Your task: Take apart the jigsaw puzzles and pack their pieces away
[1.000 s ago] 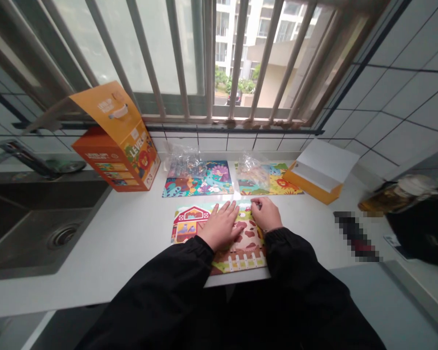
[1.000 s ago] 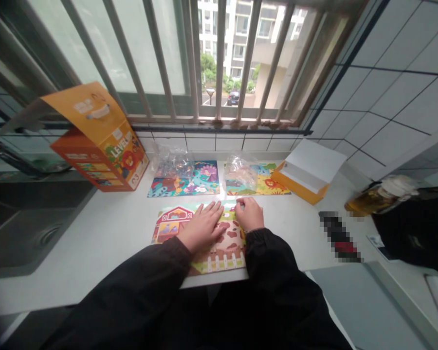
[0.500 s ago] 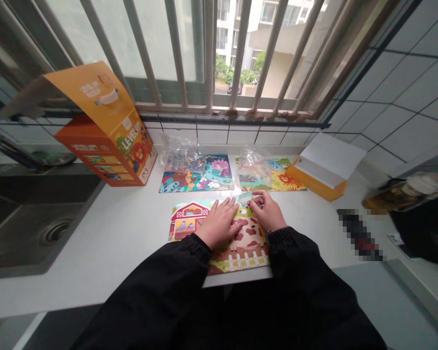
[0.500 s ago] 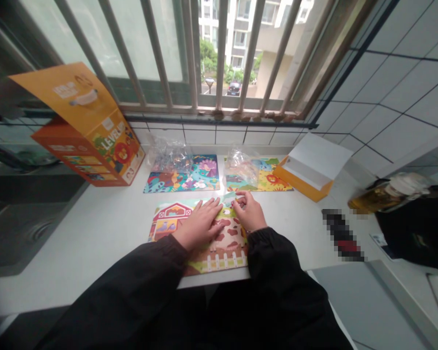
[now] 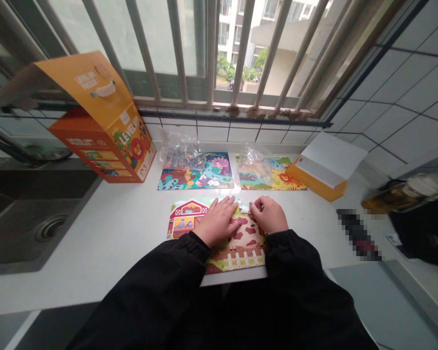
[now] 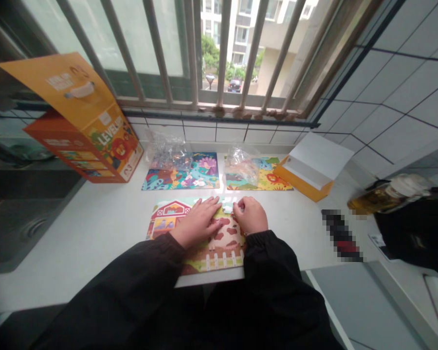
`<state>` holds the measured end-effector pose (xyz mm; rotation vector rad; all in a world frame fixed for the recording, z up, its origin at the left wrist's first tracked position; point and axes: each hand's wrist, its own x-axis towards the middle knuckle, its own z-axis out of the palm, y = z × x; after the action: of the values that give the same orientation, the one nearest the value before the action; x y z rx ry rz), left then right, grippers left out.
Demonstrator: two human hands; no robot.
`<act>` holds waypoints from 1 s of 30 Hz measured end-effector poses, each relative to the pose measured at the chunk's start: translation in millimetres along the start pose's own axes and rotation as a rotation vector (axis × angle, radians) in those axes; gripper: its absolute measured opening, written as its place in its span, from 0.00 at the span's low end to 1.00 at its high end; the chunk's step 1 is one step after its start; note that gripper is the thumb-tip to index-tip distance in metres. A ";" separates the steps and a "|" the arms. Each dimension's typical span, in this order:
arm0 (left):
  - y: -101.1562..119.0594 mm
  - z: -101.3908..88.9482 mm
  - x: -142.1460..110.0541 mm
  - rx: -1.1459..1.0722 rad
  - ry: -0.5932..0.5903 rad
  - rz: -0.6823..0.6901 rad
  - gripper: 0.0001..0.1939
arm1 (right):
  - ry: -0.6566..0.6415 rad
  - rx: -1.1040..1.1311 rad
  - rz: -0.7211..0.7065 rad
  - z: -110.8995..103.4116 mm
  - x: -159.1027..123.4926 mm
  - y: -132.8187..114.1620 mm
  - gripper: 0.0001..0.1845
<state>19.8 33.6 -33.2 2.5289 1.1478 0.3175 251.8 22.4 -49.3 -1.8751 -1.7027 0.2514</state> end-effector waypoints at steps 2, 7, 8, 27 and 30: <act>0.0 -0.2 -0.1 -0.007 0.000 -0.003 0.32 | 0.005 -0.031 -0.049 1.1 -1.9 1.0 0.10; 0.8 -0.7 0.4 -0.017 0.009 -0.006 0.31 | -0.021 -0.168 -0.172 2.5 -8.0 2.9 0.17; 1.0 -0.7 0.6 -0.017 0.008 -0.007 0.31 | -0.040 -0.192 -0.176 2.6 -8.7 2.7 0.18; 0.4 0.9 1.0 -0.018 0.016 -0.003 0.31 | -0.033 0.188 -0.064 2.6 -9.5 -0.1 0.22; 0.4 1.4 0.9 -0.025 0.021 0.002 0.32 | 0.006 0.259 -0.028 -3.2 -9.3 -0.6 0.24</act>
<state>21.1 33.8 -34.3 2.5110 1.1429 0.3575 251.3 12.6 -48.6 -1.6601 -1.6060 0.4329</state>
